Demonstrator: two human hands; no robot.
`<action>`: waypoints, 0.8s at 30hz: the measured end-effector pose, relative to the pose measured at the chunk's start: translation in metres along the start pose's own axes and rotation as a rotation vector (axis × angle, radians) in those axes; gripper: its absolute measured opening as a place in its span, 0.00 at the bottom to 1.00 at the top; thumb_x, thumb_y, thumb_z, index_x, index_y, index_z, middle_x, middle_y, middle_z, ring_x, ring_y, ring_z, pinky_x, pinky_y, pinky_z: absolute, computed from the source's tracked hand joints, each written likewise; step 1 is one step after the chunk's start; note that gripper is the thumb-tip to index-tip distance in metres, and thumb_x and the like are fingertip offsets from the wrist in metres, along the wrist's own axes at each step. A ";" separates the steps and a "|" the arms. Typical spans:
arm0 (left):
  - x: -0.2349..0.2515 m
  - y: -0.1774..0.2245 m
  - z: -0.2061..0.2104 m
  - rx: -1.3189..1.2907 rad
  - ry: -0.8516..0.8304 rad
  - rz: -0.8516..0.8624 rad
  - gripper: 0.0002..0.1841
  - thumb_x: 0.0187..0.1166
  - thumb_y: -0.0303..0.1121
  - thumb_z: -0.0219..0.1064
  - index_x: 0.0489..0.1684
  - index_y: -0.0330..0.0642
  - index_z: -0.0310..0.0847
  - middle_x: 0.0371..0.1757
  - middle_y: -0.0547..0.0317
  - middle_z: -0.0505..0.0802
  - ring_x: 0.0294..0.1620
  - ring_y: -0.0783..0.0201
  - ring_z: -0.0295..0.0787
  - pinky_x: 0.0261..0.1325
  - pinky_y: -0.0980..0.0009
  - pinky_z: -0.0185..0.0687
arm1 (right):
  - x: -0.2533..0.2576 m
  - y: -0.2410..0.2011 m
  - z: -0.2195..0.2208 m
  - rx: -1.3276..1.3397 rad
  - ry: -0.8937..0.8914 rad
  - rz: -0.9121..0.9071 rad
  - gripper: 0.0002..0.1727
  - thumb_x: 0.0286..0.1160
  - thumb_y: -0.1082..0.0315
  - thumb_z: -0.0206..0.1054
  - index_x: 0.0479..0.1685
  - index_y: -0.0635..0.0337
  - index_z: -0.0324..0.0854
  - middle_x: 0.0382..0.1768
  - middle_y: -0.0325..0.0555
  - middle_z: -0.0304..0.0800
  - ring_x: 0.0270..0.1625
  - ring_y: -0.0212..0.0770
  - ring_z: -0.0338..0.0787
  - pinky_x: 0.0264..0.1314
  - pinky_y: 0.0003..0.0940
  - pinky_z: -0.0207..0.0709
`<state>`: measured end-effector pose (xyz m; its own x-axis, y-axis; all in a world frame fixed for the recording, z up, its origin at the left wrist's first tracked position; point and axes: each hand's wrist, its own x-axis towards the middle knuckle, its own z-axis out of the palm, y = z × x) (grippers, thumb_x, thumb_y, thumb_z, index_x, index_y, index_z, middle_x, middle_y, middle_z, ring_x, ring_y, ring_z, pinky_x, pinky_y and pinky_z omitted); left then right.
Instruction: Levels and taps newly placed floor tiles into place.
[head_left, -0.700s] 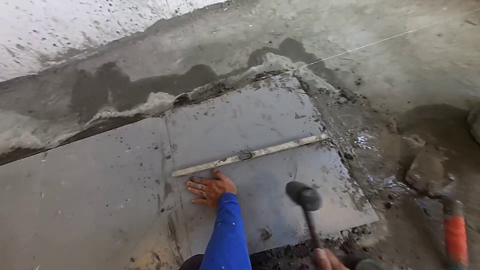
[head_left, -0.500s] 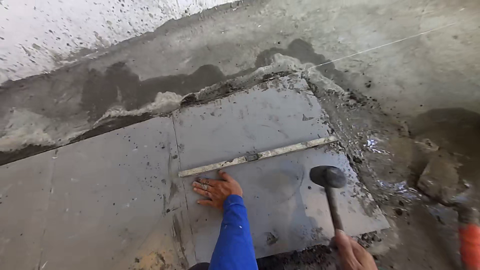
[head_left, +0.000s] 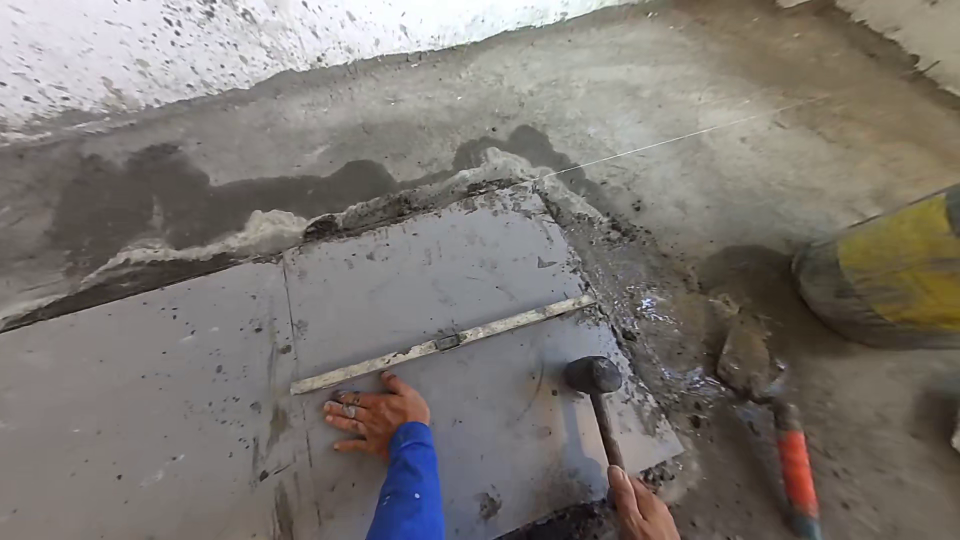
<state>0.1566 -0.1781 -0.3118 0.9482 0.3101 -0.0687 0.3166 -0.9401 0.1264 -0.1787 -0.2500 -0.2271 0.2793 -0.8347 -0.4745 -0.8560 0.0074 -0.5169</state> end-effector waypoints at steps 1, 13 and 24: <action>0.000 -0.001 0.001 0.000 0.004 0.003 0.45 0.86 0.63 0.41 0.92 0.32 0.54 0.97 0.37 0.48 0.99 0.43 0.35 0.91 0.29 0.29 | 0.000 0.000 -0.002 -0.004 -0.006 0.014 0.38 0.89 0.43 0.40 0.31 0.68 0.85 0.22 0.53 0.84 0.29 0.51 0.86 0.36 0.57 0.78; 0.002 -0.004 0.004 0.004 0.035 0.029 0.46 0.86 0.64 0.40 0.91 0.30 0.55 0.96 0.35 0.50 0.98 0.42 0.37 0.90 0.29 0.31 | 0.038 -0.067 -0.027 0.556 0.206 -0.166 0.33 0.90 0.43 0.38 0.38 0.58 0.81 0.09 0.32 0.70 0.06 0.33 0.69 0.06 0.36 0.70; 0.005 -0.004 0.003 0.042 0.037 0.020 0.46 0.85 0.65 0.42 0.90 0.31 0.56 0.96 0.35 0.50 0.98 0.41 0.39 0.90 0.29 0.32 | 0.205 -0.195 -0.081 0.193 -0.091 0.132 0.34 0.93 0.39 0.44 0.53 0.60 0.86 0.19 0.43 0.73 0.14 0.38 0.69 0.19 0.39 0.70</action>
<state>0.1604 -0.1732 -0.3154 0.9548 0.2958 -0.0297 0.2973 -0.9510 0.0855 0.0104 -0.4666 -0.1659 0.2167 -0.7664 -0.6047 -0.7913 0.2249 -0.5686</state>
